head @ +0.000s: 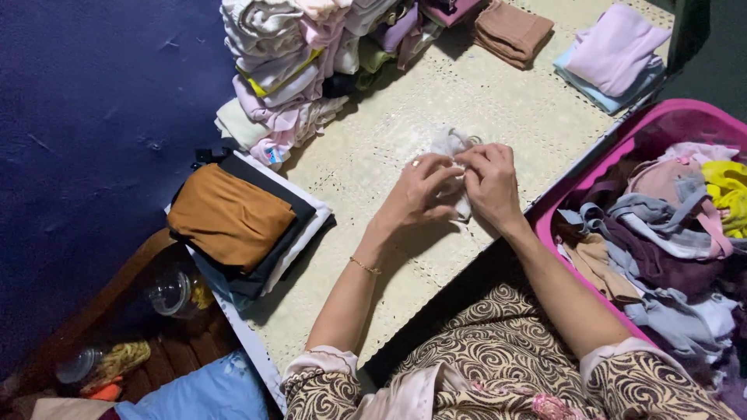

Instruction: The person is folding various clean laundry items on a flat surface.

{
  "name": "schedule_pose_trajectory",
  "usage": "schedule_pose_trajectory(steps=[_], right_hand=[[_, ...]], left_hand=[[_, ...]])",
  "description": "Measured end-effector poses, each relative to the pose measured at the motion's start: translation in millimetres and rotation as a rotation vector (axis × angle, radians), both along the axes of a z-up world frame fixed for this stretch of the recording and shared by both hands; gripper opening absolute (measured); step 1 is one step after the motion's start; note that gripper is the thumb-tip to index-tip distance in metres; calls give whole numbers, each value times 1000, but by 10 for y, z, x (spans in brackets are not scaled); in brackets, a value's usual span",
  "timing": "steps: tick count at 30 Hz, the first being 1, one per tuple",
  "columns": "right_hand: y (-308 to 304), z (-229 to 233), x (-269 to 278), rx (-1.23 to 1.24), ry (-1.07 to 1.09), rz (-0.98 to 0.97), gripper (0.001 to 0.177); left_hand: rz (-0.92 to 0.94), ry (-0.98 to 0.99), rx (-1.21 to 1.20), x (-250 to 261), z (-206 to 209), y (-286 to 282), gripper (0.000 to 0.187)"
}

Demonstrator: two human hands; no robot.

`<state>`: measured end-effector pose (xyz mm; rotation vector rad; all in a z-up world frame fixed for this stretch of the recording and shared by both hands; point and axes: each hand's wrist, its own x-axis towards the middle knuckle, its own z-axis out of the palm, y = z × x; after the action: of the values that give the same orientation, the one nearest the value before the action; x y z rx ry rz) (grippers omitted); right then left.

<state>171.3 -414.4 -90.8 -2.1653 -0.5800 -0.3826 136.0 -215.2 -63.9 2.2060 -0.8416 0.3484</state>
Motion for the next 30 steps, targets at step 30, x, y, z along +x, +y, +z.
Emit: schedule_pose_trajectory(steps=[30], right_hand=[[229, 325, 8, 464, 654, 358, 37]], left_hand=[[196, 824, -974, 104, -157, 474, 41]])
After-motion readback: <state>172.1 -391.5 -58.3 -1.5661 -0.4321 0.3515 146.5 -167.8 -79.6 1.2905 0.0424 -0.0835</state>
